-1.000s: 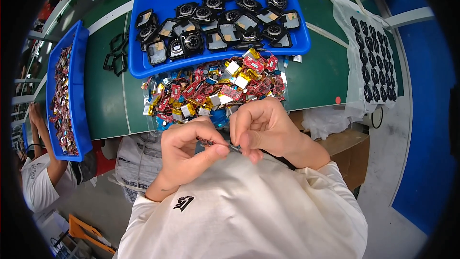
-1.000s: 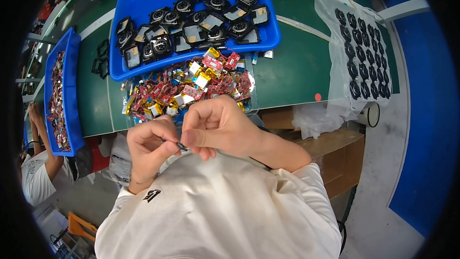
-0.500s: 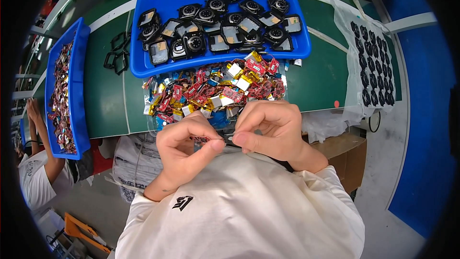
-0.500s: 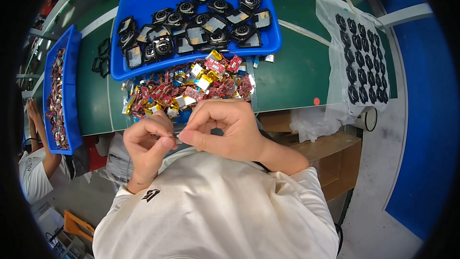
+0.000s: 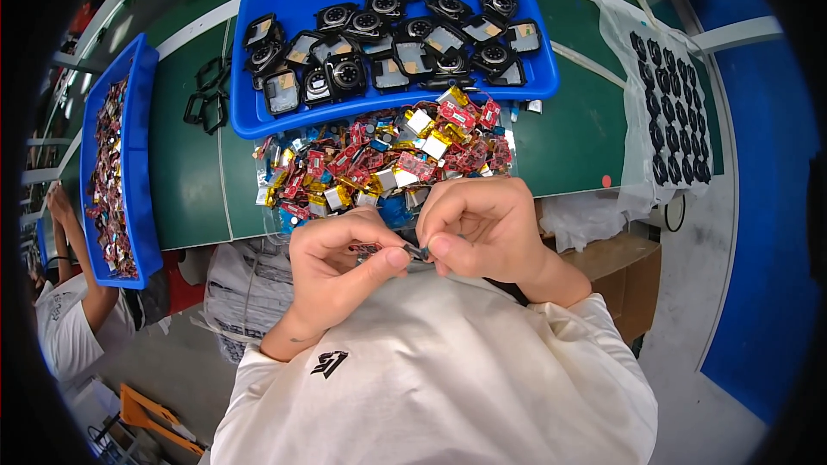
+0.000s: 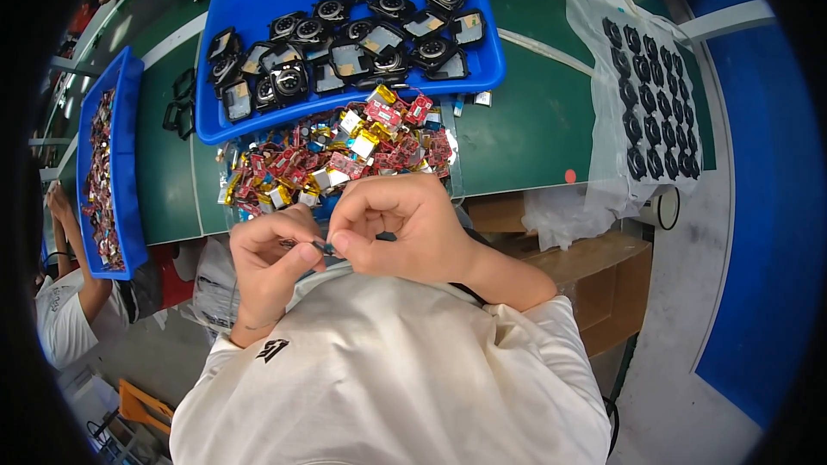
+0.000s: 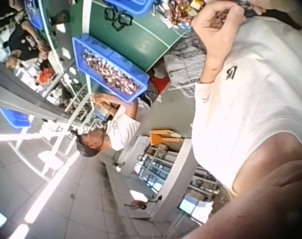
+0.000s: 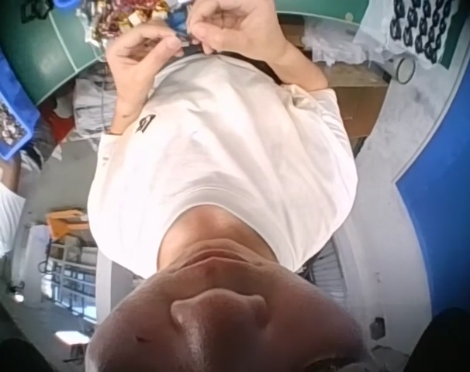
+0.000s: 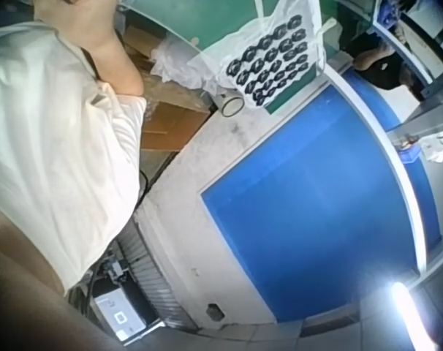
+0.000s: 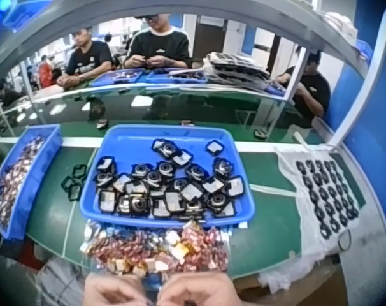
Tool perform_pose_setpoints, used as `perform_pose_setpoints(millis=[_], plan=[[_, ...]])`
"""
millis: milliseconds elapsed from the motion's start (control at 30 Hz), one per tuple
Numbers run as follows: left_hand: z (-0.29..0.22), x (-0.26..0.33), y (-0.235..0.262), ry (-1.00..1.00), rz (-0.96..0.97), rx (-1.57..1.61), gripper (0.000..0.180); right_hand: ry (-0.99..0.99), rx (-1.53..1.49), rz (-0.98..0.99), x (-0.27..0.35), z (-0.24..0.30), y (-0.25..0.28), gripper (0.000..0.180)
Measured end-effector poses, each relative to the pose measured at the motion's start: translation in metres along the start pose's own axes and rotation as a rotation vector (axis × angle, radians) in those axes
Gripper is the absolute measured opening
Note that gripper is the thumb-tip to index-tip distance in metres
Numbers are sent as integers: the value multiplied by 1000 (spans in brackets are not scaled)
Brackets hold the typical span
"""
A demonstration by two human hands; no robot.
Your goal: Assembling small electronic components by attaching small parts to circuit boards or housings.
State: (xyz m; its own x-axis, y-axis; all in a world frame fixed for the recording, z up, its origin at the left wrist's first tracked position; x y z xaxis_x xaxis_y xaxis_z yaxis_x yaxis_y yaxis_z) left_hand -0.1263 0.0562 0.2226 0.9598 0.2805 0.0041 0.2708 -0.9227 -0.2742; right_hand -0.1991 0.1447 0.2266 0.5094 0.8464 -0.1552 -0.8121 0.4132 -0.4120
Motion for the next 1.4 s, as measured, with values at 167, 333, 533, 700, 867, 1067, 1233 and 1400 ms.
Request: perform_pose_setpoints(millis=[167, 333, 533, 700, 867, 1067, 1233, 1400], plan=[[4, -1, -10, 19, 122, 130, 4, -180, -164, 8, 5, -11, -2, 3], [-1, -1, -10, -27, 148, 159, 4, 186, 258, -198, 3, 37, 32, 8], [-1, 0, -10, 26, 125, 181, 4, 333, 529, -423, 17, 74, 81, 7], [-1, -2, -8, -2, 112, 197, 4, 363, 1069, -519, 15, 96, 85, 11], [-5, 0, -5, -50, 121, 123, 7, 277, 1308, -484, 12, 89, 93, 14], [-10, 1, -6, -83, 126, 92, 7, 328, 1478, -344, -21, 101, 77, 26], [-12, 1, -8, -67, 123, 106, 6, 332, 1694, 10, -67, 96, 78, 26], [-24, 6, 0, -129, 45, 18, 7, 369, 1578, 63, -83, 92, 79, 19]])
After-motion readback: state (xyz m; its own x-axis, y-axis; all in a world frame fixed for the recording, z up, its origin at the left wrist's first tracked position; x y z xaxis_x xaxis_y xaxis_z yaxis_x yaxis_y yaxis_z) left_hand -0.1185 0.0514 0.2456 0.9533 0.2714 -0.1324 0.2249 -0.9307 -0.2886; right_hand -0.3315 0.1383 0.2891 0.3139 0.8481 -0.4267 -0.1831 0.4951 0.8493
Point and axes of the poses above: each hand's wrist, its own x-axis away from the middle knuckle, its own y-axis out of the back of the hand, z = x × y, the point moved 10 cm from there along -x, towards the middle knuckle, and after that the axes turned 4 degrees about y, right-handed, at the moved point
